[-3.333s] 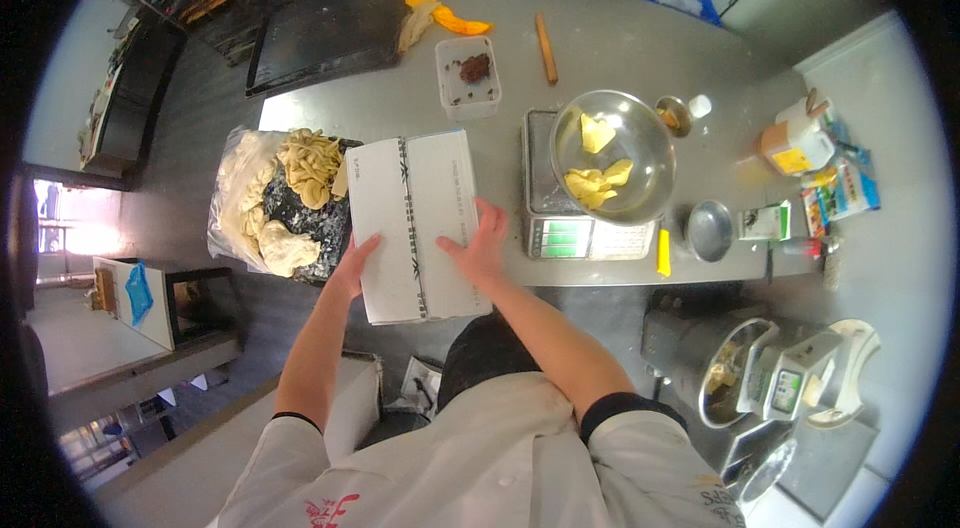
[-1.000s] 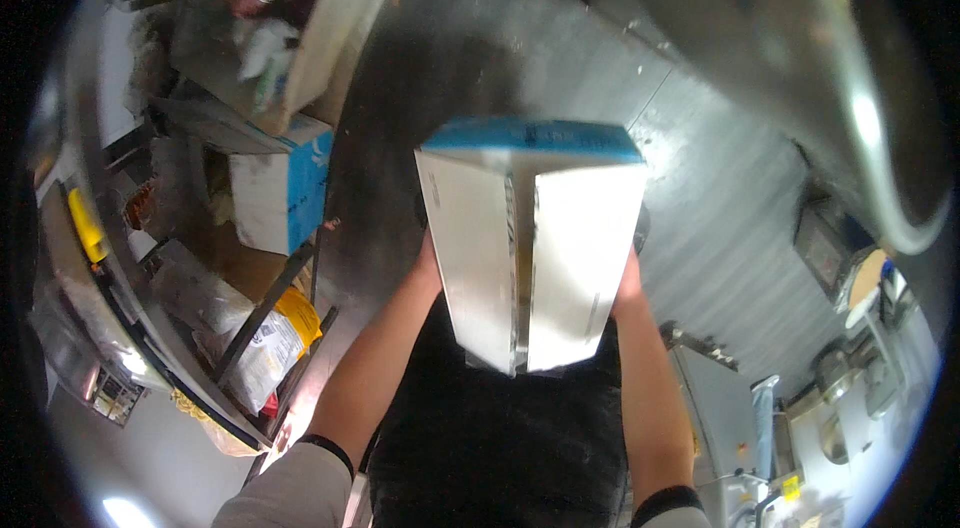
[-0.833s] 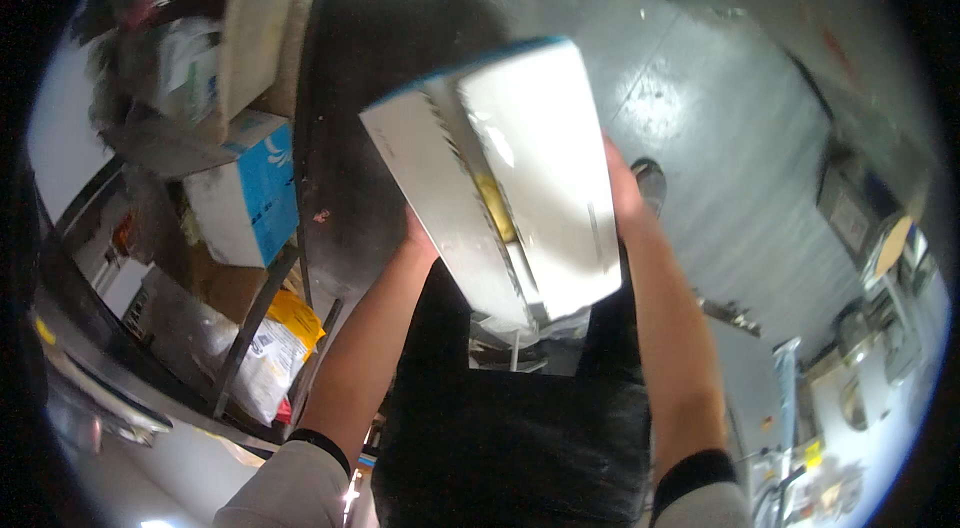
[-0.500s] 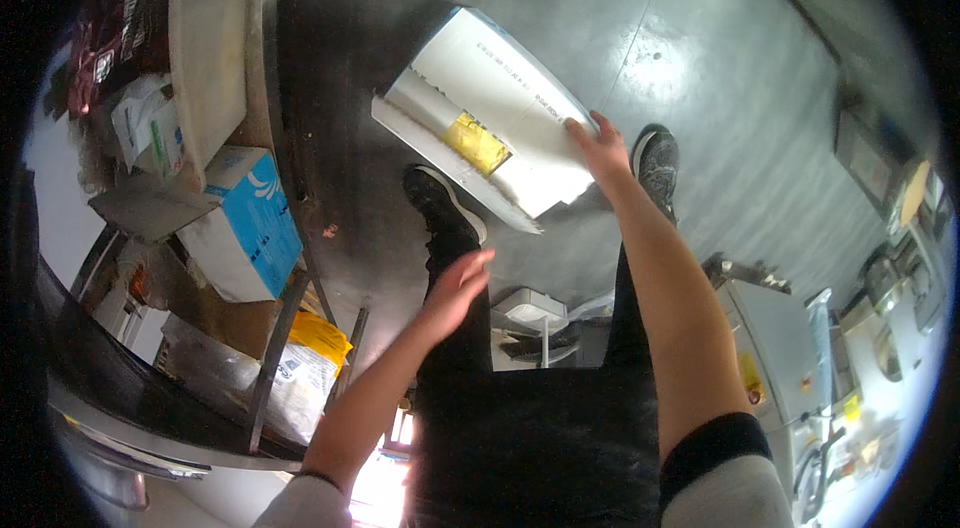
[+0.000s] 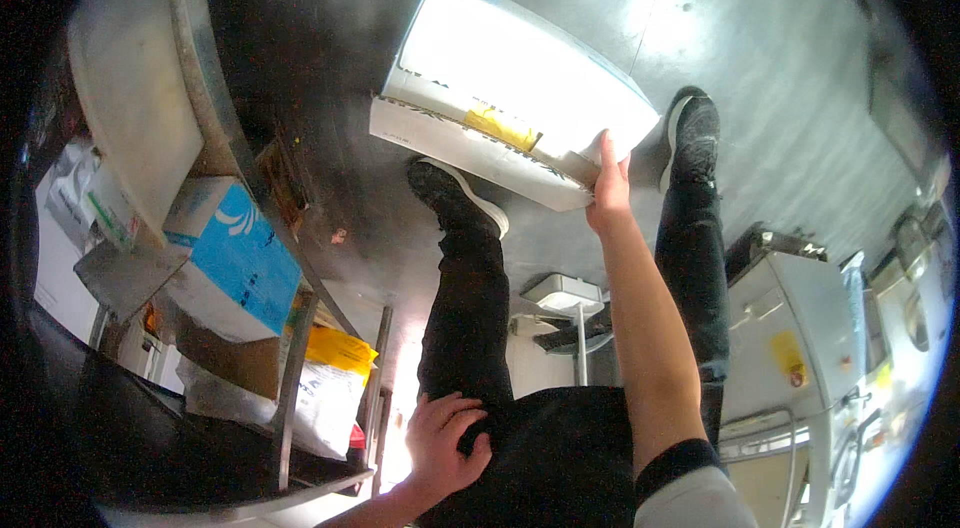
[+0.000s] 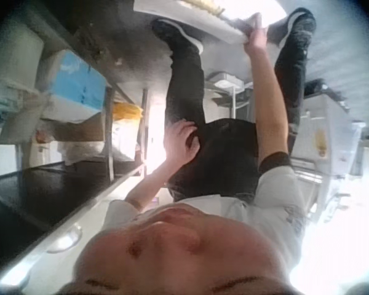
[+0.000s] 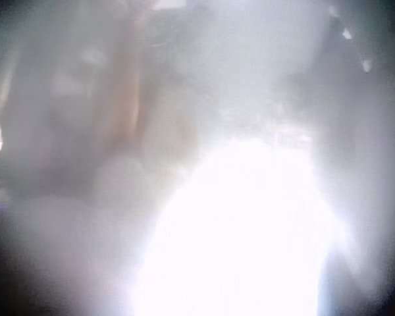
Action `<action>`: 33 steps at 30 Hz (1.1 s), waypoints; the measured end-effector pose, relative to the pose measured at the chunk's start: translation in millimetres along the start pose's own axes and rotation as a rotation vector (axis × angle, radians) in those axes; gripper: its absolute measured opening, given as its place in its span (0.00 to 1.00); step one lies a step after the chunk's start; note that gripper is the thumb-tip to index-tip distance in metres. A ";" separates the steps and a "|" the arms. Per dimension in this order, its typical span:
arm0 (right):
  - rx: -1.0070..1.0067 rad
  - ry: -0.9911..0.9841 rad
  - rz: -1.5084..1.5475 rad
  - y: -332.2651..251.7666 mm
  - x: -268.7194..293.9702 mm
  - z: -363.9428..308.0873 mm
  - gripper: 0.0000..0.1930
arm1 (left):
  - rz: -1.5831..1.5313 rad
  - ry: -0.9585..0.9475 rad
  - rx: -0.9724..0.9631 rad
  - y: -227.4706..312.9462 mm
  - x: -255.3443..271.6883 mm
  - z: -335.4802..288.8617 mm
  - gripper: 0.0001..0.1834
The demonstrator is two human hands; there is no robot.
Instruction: The person cuts a large block of butter into smaller pieces using a knife and places them into a metal bowl on a digital scale. They then add a powdered ingredient from a small packet into the bowl. Finally, the person walks to an oven and opens the door.
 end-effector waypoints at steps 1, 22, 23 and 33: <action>-0.002 0.009 -0.018 -3.7 -1.3 -0.9 0.54 | -0.002 -0.005 0.000 -0.7 3.0 0.5 0.16; 0.432 -0.578 -0.218 -156.8 -441.6 -115.3 0.32 | -0.146 0.135 -0.031 -26.8 56.7 -9.1 0.16; 0.495 -0.443 -0.247 -166.2 -430.9 -134.6 0.28 | -0.151 0.157 -0.017 -32.4 57.5 -14.1 0.16; 1.542 -0.240 -1.591 -208.1 -543.0 -405.5 0.14 | -0.114 0.230 -0.044 -43.5 46.4 -24.7 0.13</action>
Point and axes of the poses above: each hand's wrist, its own z-axis towards the middle knuckle, its own x-axis out of the back of the hand, y = z × x, the point moved 10 cm from there along z, towards the middle knuckle, and after that the axes turned 11 degrees about -z, right-handed, at the moved point
